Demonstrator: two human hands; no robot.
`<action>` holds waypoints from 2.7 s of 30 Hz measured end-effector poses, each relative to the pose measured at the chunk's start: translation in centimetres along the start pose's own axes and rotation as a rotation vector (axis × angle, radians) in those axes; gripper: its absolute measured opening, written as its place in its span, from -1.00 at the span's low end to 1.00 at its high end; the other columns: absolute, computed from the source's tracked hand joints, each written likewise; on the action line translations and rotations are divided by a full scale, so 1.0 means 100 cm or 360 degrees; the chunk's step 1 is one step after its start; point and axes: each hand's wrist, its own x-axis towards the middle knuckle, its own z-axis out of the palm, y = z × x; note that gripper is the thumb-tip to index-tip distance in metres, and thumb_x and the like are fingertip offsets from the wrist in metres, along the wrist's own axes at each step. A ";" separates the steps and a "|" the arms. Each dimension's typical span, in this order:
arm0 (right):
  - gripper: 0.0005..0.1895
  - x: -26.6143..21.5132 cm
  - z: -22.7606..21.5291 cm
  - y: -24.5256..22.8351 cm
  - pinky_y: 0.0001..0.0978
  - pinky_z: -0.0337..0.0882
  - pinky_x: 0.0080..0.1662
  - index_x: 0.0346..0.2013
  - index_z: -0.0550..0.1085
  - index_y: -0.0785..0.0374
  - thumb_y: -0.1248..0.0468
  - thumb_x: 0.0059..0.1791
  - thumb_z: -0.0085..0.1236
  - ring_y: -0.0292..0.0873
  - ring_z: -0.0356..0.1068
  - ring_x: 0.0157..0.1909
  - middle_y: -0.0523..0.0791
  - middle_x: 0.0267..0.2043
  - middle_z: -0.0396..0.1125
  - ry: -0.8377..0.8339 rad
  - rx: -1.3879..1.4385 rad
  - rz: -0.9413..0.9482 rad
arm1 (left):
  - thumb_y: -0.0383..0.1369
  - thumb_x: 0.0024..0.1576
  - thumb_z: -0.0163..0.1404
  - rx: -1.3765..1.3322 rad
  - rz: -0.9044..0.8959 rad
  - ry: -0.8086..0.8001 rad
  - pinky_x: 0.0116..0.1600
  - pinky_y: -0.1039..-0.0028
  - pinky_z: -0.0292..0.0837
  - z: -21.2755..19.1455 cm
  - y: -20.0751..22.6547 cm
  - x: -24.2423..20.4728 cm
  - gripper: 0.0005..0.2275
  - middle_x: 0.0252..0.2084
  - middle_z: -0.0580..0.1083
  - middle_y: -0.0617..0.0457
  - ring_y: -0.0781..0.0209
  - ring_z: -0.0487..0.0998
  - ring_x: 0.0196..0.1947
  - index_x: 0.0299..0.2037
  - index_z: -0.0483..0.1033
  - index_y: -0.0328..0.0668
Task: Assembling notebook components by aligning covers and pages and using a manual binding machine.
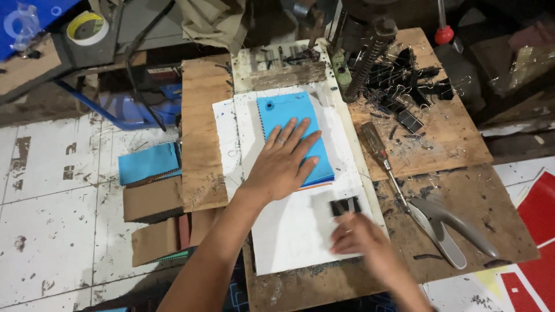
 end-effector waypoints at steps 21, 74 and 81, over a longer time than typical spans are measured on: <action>-0.16 0.087 0.030 -0.121 0.11 0.42 0.11 0.26 0.44 0.33 -0.30 0.09 -0.36 0.22 0.44 0.16 0.20 0.03 0.46 0.0467 -0.1260 -0.0159 | -0.05 0.23 -0.04 -0.1840 -0.1527 0.0406 0.28 0.04 0.34 -0.052 0.040 -0.048 -0.30 0.37 0.31 -0.39 -0.21 0.36 0.35 0.46 0.16 -0.43; -0.39 0.128 0.225 -0.149 0.20 -0.21 0.48 0.54 -0.10 0.35 0.34 0.17 -0.35 0.27 -0.24 0.58 0.28 0.54 -0.16 0.0178 -0.0516 -0.0764 | -0.49 0.36 -0.35 -0.1517 -0.1149 0.0960 0.56 -0.11 -0.45 -0.056 -0.103 -0.086 -0.42 0.55 -0.32 -0.58 -0.45 -0.33 0.54 0.53 -0.35 -0.52; -0.37 0.174 0.216 -0.123 0.14 -0.07 0.47 0.55 0.01 0.14 0.29 0.16 -0.21 0.29 -0.08 0.52 0.29 0.48 0.00 0.0351 -0.0748 -0.0915 | -0.55 0.26 -0.23 -0.1201 -0.1092 0.1003 0.56 -0.10 -0.34 -0.017 -0.127 -0.073 -0.35 0.53 -0.27 -0.63 -0.45 -0.24 0.54 0.52 -0.29 -0.52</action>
